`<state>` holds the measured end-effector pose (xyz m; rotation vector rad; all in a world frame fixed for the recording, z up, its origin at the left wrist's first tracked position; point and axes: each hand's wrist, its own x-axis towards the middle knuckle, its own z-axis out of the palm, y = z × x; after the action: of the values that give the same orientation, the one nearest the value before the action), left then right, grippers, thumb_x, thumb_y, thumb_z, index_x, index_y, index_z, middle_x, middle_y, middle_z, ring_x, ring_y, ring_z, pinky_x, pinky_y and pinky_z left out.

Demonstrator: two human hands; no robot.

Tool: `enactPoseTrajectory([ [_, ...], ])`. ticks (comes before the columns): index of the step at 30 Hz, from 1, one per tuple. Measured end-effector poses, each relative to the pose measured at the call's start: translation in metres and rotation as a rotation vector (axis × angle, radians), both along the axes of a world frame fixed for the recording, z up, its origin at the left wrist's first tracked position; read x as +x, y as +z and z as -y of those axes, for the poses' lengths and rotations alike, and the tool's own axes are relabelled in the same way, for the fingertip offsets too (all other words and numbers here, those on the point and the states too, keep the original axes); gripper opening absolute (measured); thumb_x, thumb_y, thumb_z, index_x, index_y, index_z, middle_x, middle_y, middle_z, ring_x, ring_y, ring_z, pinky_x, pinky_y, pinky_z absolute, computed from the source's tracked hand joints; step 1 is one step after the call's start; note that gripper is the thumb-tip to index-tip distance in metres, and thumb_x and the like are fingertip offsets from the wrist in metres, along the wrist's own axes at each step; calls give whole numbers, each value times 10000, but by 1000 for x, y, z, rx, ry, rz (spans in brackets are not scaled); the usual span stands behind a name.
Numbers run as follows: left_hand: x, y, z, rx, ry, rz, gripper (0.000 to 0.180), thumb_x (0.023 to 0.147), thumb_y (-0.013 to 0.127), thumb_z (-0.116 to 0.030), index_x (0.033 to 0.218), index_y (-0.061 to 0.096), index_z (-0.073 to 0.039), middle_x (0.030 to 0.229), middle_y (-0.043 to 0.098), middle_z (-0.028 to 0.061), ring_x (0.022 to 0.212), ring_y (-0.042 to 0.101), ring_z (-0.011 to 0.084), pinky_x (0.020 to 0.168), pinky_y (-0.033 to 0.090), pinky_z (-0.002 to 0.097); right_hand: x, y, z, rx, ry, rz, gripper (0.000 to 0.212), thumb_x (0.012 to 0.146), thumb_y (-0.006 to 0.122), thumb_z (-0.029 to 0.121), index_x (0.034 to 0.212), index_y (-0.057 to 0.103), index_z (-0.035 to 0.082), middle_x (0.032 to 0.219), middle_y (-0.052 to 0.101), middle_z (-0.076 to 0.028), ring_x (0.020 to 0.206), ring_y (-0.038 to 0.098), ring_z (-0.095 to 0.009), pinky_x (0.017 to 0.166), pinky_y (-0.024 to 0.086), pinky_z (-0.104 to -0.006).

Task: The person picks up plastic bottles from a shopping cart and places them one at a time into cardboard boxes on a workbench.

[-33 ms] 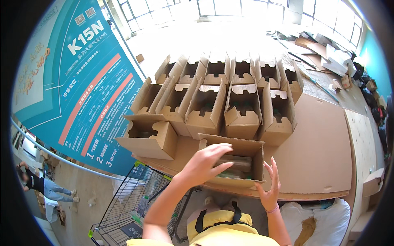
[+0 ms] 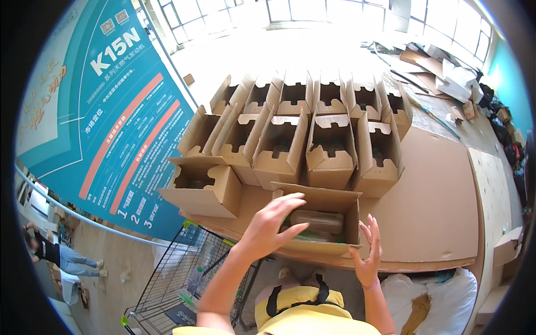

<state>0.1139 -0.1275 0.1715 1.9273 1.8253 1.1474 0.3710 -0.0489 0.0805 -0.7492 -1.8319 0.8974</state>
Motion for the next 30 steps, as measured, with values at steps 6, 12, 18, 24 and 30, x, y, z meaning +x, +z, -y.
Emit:
enactPoseTrajectory([
  [6,-28,-99,62,-195,147,192,584,831,735,-309,1277,531,9,1287,569,213,1215,535,370,1030,427,402,-20,-13,12,-233,13,85,405,896,615,133,1259,529,-27,1189,658,-167,1128,619,-292,1042,408,-380],
  [12,-33,-59,11,98,377,-209,563,806,739,-305,1240,559,5,1249,590,206,1173,565,352,1009,448,404,-46,-29,10,-115,-296,101,625,842,625,24,1423,396,-1,1413,476,-194,1343,443,-291,1099,350,-383],
  [18,-82,-54,-25,-192,-178,-243,776,761,769,-421,1348,499,8,1348,530,220,1276,482,355,1098,360,429,-53,-43,14,-307,-377,-70,570,853,666,67,1371,445,-19,1346,533,-192,1289,486,-290,1091,355,-381],
  [24,-90,-64,-23,-310,-566,-495,1087,610,766,-679,1510,307,-275,1518,178,333,1337,283,526,1124,278,543,-57,-67,18,-440,-550,-198,408,880,669,174,1199,560,-55,1151,614,-144,1061,572,-199,940,449,-320],
  [30,-85,-44,-18,-320,-714,-644,1103,589,787,-663,1512,297,-309,1516,114,343,1333,247,533,1117,258,568,-60,-64,22,-431,-651,-272,329,901,644,199,1101,611,-59,1009,656,-101,954,584,-154,869,468,-296],
])
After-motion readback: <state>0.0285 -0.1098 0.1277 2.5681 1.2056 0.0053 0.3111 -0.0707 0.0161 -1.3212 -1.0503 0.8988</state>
